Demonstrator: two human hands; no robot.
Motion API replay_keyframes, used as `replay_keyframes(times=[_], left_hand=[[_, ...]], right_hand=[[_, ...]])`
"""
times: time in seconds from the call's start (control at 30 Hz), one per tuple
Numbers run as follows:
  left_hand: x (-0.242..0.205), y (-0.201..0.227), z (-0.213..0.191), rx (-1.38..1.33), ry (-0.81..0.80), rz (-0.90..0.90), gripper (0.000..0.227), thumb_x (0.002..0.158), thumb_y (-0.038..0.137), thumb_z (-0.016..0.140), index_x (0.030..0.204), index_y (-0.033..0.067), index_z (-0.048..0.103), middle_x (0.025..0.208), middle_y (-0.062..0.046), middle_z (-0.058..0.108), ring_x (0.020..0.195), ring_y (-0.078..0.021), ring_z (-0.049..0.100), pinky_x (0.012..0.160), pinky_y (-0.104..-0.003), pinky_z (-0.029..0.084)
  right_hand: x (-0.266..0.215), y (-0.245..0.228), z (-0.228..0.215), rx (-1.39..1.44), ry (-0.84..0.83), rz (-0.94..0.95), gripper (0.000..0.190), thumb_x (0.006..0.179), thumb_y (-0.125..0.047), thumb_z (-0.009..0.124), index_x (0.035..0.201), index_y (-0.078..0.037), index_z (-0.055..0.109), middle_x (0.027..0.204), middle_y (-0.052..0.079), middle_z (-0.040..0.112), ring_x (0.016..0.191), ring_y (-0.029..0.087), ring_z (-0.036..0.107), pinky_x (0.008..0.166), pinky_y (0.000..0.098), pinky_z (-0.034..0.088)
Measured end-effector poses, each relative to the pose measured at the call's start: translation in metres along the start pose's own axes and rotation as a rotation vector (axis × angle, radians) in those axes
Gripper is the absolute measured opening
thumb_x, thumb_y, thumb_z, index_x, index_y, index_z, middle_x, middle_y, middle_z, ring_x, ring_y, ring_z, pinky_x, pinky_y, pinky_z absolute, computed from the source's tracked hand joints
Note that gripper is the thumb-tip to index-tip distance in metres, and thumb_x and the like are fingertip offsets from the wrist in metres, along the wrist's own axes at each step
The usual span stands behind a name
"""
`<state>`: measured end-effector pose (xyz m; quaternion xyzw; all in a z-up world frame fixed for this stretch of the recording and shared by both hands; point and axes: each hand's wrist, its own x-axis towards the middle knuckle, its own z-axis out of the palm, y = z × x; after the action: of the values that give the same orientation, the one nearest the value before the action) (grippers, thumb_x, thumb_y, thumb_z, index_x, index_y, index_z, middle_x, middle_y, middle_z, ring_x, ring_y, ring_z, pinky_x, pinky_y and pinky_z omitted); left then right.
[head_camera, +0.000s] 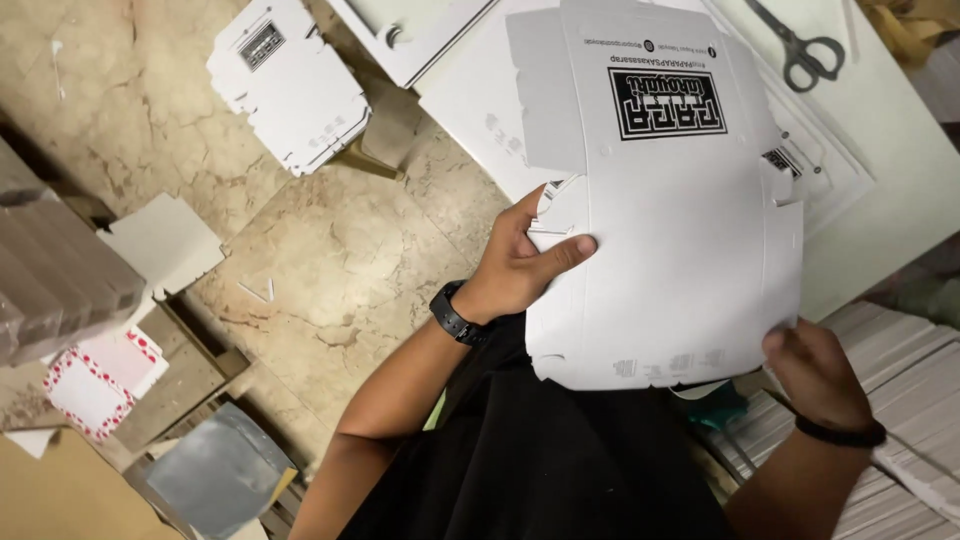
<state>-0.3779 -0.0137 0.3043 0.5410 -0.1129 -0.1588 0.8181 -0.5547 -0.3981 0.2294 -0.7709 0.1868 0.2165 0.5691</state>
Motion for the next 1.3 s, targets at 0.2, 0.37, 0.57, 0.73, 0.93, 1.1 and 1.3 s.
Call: replay_keyframes(times=[0.2,0.37,0.57,0.73,0.93,1.1,1.3], left_hand=[[-0.005,0.004,-0.015,0.010,0.054,-0.028,0.031,0.096,0.018,0.074,0.123,0.0092,0.061,0.109,0.002,0.066,0.102,-0.0107,0.060,0.095,-0.027,0.051],[-0.005,-0.008,-0.015,0.035,-0.012,-0.136,0.034,0.097,0.016,0.073,0.128,0.0089,0.062,0.119,-0.002,0.069,0.114,-0.0165,0.064,0.106,-0.033,0.053],[0.005,-0.009,-0.014,0.101,-0.024,-0.157,0.030,0.092,0.016,0.078,0.117,0.0105,0.063,0.110,-0.001,0.071,0.105,-0.0145,0.067,0.100,-0.031,0.058],[0.006,-0.024,-0.012,0.123,-0.059,-0.172,0.036,0.094,0.034,0.073,0.119,0.0103,0.064,0.112,0.000,0.069,0.109,-0.0144,0.063,0.100,-0.031,0.051],[0.005,-0.019,-0.021,0.200,-0.071,-0.069,0.018,0.102,0.031,0.062,0.099,0.0135,0.058,0.091,0.002,0.063,0.084,-0.0115,0.061,0.082,-0.028,0.052],[-0.014,0.028,-0.064,0.450,0.139,-0.072,0.013,0.099,0.019,0.068,0.104,0.0070,0.070,0.100,-0.002,0.072,0.092,-0.0127,0.067,0.084,-0.028,0.053],[-0.075,0.080,-0.133,0.831,0.633,0.090,0.015,0.102,0.001,0.082,0.105,-0.0015,0.067,0.083,-0.009,0.063,0.063,-0.0074,0.053,0.056,-0.024,0.046]], right_hand=[[0.033,-0.094,0.054,0.449,0.163,0.091,0.069,0.105,-0.039,0.033,0.158,0.004,0.034,0.150,0.019,0.047,0.135,0.032,0.047,0.109,0.0456,0.043],[0.047,-0.074,0.072,0.373,0.410,-0.067,0.057,0.089,-0.026,0.075,0.139,-0.001,0.061,0.128,0.008,0.068,0.114,0.015,0.065,0.098,0.0260,0.057],[0.017,-0.076,0.071,0.438,0.577,0.039,0.055,0.086,-0.031,0.079,0.134,-0.007,0.067,0.117,0.004,0.073,0.107,0.014,0.069,0.091,0.0268,0.062],[0.001,-0.042,0.055,0.484,0.638,0.022,0.047,0.087,-0.034,0.080,0.126,-0.015,0.063,0.125,0.005,0.069,0.116,0.018,0.067,0.096,0.0348,0.062],[-0.001,0.009,0.030,0.563,0.796,-0.056,0.018,0.099,-0.015,0.073,0.114,-0.018,0.062,0.113,-0.003,0.069,0.108,0.013,0.065,0.099,0.0341,0.058],[0.021,0.065,0.010,0.629,0.827,-0.244,0.042,0.095,-0.041,0.081,0.125,-0.023,0.058,0.136,-0.005,0.063,0.130,0.020,0.060,0.112,0.0462,0.057],[0.087,0.090,0.075,0.577,1.022,0.206,0.041,0.104,-0.032,0.078,0.134,-0.019,0.053,0.129,0.016,0.055,0.121,0.034,0.058,0.100,0.0488,0.049]])
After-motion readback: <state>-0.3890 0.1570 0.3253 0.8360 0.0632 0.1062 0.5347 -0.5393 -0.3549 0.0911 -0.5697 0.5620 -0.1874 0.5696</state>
